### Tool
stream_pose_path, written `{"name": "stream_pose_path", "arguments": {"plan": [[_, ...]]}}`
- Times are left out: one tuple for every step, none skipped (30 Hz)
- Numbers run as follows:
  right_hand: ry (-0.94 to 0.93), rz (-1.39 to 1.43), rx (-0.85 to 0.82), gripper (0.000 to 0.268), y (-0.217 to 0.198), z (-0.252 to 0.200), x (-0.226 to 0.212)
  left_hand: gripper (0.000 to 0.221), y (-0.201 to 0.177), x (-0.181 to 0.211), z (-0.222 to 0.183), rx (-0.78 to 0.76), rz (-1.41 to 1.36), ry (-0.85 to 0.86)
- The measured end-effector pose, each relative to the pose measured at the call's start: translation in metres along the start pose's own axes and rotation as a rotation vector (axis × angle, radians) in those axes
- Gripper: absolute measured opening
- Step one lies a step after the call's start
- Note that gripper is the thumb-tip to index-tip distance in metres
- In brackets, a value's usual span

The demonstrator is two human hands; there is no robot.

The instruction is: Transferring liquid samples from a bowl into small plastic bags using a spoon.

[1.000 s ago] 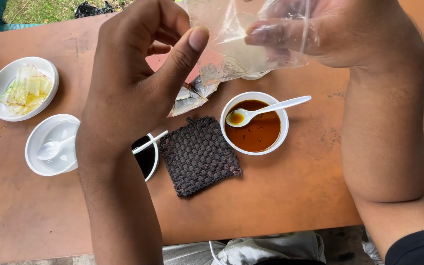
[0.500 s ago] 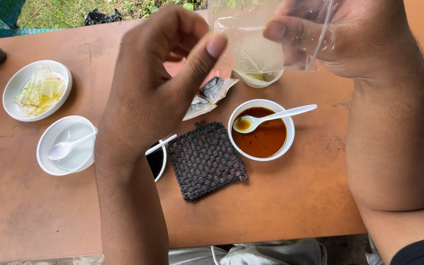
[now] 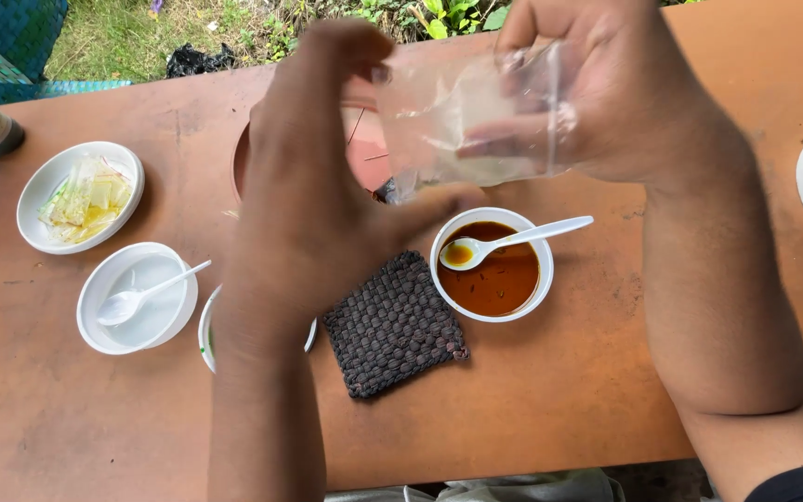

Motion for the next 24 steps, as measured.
{"name": "stream_pose_path", "arguments": {"plan": [[-0.025, -0.055, -0.003, 0.049, 0.003, 0.001, -0.001, 0.080, 0.003, 0.005, 0.001, 0.015, 0.123, 0.042], [-0.024, -0.055, -0.004, 0.049, 0.006, 0.003, -0.001, 0.080, 0.011, 0.009, 0.003, 0.015, 0.124, 0.041], [0.001, -0.087, -0.008, 0.055, 0.010, 0.005, 0.000, 0.090, 0.020, 0.011, 0.005, -0.068, 0.229, 0.005], [0.023, -0.119, -0.012, 0.061, 0.014, 0.008, 0.001, 0.103, 0.029, 0.013, 0.006, -0.150, 0.337, -0.031], [0.021, -0.118, -0.014, 0.061, 0.017, 0.008, -0.001, 0.103, 0.034, 0.011, 0.006, -0.149, 0.339, -0.032], [0.019, -0.189, 0.006, 0.049, 0.019, 0.008, -0.004, 0.098, 0.039, 0.011, 0.006, -0.133, 0.368, -0.021], [0.017, -0.260, 0.026, 0.037, 0.021, 0.008, -0.006, 0.094, 0.044, 0.010, 0.005, -0.116, 0.396, -0.011], [0.017, -0.261, 0.025, 0.037, 0.023, 0.009, -0.006, 0.094, 0.045, 0.010, 0.005, -0.115, 0.397, -0.011], [0.032, -0.204, 0.039, 0.039, 0.023, 0.009, -0.005, 0.089, 0.047, 0.009, 0.005, -0.124, 0.389, -0.011], [0.046, -0.146, 0.053, 0.042, 0.023, 0.010, -0.004, 0.083, 0.048, 0.008, 0.005, -0.132, 0.383, -0.009], [0.043, -0.147, 0.053, 0.042, 0.022, 0.010, -0.004, 0.083, 0.048, 0.009, 0.006, -0.130, 0.385, -0.009], [0.030, -0.160, 0.043, 0.032, 0.022, 0.010, -0.005, 0.073, 0.047, 0.012, 0.006, -0.096, 0.365, 0.004], [0.018, -0.173, 0.034, 0.023, 0.022, 0.009, -0.006, 0.063, 0.046, 0.014, 0.006, -0.063, 0.344, 0.018], [0.016, -0.173, 0.032, 0.023, 0.022, 0.009, -0.008, 0.063, 0.047, 0.013, 0.006, -0.062, 0.345, 0.016], [0.069, -0.122, -0.012, 0.025, 0.022, 0.008, -0.008, 0.064, 0.047, 0.013, 0.007, -0.062, 0.352, 0.044], [0.121, -0.071, -0.054, 0.029, 0.023, 0.007, -0.009, 0.065, 0.047, 0.013, 0.007, -0.063, 0.357, 0.074], [0.120, -0.071, -0.055, 0.029, 0.022, 0.009, -0.004, 0.065, 0.049, 0.012, 0.007, -0.061, 0.359, 0.073], [0.027, -0.134, -0.081, 0.032, 0.023, 0.010, -0.001, 0.062, 0.052, 0.012, 0.007, -0.048, 0.328, 0.109], [-0.065, -0.197, -0.107, 0.037, 0.023, 0.010, 0.002, 0.060, 0.054, 0.012, 0.006, -0.034, 0.297, 0.144], [-0.065, -0.197, -0.104, 0.037, 0.022, 0.009, -0.001, 0.060, 0.055, 0.012, 0.007, -0.034, 0.297, 0.146], [-0.072, -0.218, -0.128, 0.041, 0.022, 0.008, -0.003, 0.059, 0.056, 0.012, 0.007, -0.044, 0.299, 0.138], [-0.082, -0.240, -0.153, 0.047, 0.022, 0.008, -0.006, 0.059, 0.056, 0.012, 0.007, -0.052, 0.303, 0.128], [-0.084, -0.240, -0.153, 0.047, 0.021, 0.008, -0.007, 0.059, 0.057, 0.012, 0.007, -0.050, 0.305, 0.129], [-0.029, -0.283, -0.185, 0.050, 0.020, 0.009, -0.006, 0.061, 0.057, 0.011, 0.007, -0.053, 0.310, 0.129]]}}
Point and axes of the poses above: each hand's wrist, its own z-axis towards the middle knuckle, its own y-axis out of the palm, x = y × z, the point moved 3 cm from there along z, towards the middle knuckle, and after that the axes turned 14 degrees about y, right-handed, at the moved point
